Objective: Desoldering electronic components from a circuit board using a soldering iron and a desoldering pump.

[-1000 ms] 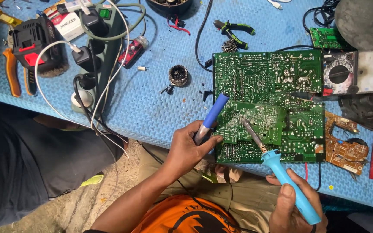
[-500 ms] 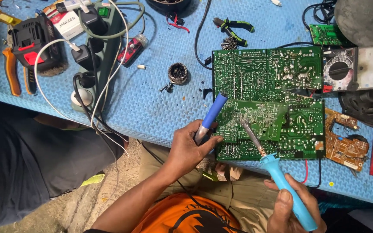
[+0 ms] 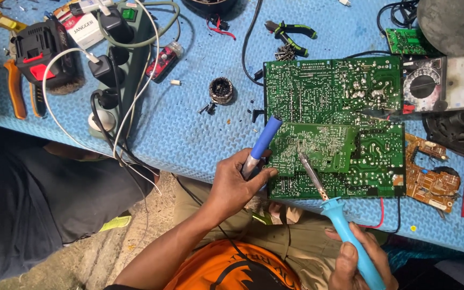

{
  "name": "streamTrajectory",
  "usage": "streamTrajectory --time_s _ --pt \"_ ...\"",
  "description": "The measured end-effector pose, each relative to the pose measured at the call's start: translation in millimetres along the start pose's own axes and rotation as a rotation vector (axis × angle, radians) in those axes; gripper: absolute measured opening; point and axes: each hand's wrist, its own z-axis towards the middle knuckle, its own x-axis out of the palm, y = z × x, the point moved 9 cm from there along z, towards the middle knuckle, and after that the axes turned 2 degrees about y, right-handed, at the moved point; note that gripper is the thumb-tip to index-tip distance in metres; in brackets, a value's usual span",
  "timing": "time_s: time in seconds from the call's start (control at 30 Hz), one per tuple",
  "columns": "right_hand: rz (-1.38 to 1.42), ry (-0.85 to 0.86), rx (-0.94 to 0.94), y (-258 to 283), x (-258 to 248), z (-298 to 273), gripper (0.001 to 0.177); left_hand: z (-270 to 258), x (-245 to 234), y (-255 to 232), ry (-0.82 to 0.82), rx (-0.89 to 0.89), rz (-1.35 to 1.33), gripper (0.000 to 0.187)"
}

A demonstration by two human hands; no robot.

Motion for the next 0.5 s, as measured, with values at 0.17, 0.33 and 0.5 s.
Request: streamTrajectory --time_s 0.17,0.33,0.5 --pt "-0.001 -0.002 0.007 2.7 -2.3 0.7 0.038 -0.4 -0.9 -0.7 -0.010 0.015 0.018 0.031" --pt "0.081 -0.070 0.116 -12.5 -5.6 3.3 0.039 -0.7 -2.2 -0.6 -0.032 0.031 0.069 0.027" --pt "0.198 -0.073 -0.047 -3.9 7.7 42.7 0.041 -5.0 -4.5 -5.5 -0.048 0.041 0.008 0.023"
